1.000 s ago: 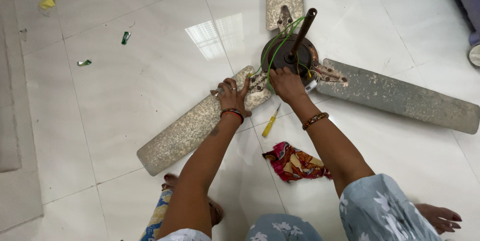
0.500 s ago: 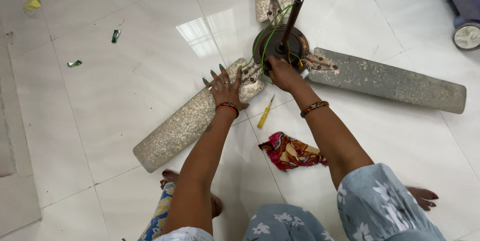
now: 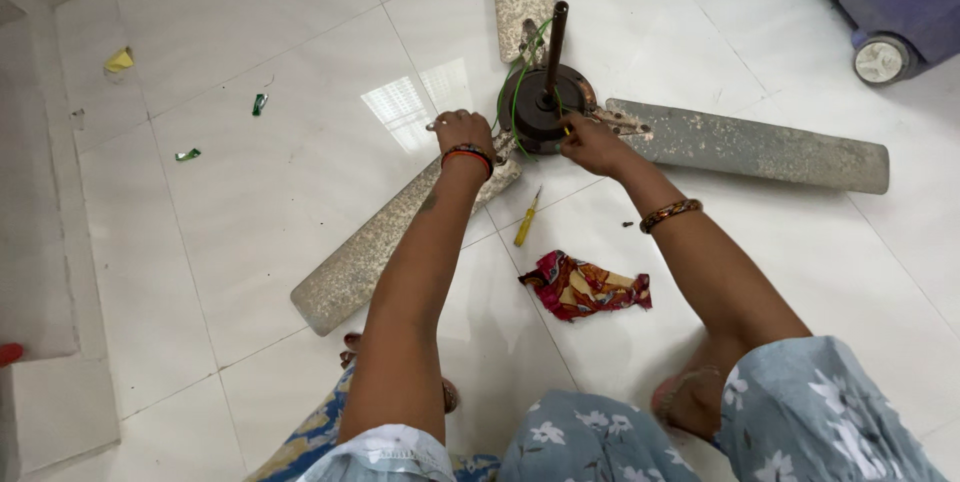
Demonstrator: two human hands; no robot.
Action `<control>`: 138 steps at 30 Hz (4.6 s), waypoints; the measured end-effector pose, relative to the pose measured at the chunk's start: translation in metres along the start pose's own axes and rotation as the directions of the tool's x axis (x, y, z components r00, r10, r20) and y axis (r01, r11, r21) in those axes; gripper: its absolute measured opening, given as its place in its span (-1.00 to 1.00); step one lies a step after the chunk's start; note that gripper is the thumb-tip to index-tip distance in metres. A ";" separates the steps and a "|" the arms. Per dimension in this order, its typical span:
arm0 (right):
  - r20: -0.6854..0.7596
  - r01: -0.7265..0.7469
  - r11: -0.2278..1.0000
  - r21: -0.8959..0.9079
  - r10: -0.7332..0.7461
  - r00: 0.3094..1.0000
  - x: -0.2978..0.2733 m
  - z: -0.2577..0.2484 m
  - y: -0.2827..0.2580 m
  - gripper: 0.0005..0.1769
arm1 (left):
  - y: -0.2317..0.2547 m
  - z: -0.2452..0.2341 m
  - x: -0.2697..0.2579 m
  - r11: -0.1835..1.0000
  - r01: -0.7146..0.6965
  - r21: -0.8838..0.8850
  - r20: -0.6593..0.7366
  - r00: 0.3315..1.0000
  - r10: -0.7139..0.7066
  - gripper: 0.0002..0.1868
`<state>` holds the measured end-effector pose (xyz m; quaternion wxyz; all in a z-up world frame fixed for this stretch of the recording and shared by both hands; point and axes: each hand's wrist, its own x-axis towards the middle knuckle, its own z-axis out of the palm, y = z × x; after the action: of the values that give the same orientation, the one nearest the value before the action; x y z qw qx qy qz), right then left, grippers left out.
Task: The person sits on the floor and attaches ceiling fan blades to the motor housing using a screwdriver. They align each blade, insert screws, and tighten them to secure the blades in place.
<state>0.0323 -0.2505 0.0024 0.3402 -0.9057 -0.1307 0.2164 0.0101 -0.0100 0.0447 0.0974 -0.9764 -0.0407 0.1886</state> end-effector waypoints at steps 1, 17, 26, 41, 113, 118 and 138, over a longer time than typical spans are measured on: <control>0.013 -0.008 0.999 -0.040 0.009 1.000 -0.006 -0.009 -0.006 -0.45 | 0.000 -0.012 -0.006 1.000 -0.005 0.016 -0.054 0.999 0.005 -0.27; 0.146 0.239 0.579 -0.779 -0.204 0.968 -0.072 -0.199 -0.116 -0.64 | -0.010 -0.163 -0.066 0.895 -0.106 0.433 -0.303 0.918 0.255 -0.35; 0.414 0.418 0.473 -0.776 -0.119 0.903 -0.023 -0.137 -0.086 -0.69 | -0.020 -0.116 0.027 0.915 -0.149 0.374 -0.171 0.959 0.226 -0.47; 0.367 0.513 0.393 -0.763 -0.391 0.844 0.100 0.015 -0.046 -0.51 | 0.005 0.019 0.116 0.964 -0.117 -0.238 0.117 0.982 0.148 -0.50; 0.431 0.516 0.353 -0.781 -0.295 0.853 0.117 0.060 -0.017 -0.68 | -0.004 0.104 0.173 0.778 -0.220 -0.588 0.066 0.946 0.317 -0.50; 0.459 0.551 0.217 -0.806 -0.359 0.813 0.119 0.059 -0.014 -0.64 | -0.005 0.098 0.167 0.802 -0.205 -0.561 0.117 0.940 0.322 -0.50; 0.387 0.496 0.342 -0.798 -0.338 0.858 0.108 0.050 -0.018 -0.52 | 0.001 0.095 0.158 0.860 -0.270 -0.432 0.106 0.932 0.346 -0.52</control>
<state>0.1008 -0.1676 -0.0522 -0.1424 -0.8634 -0.4753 0.0917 0.1206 0.0242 -0.0989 -0.1455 -0.9474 0.0693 0.2765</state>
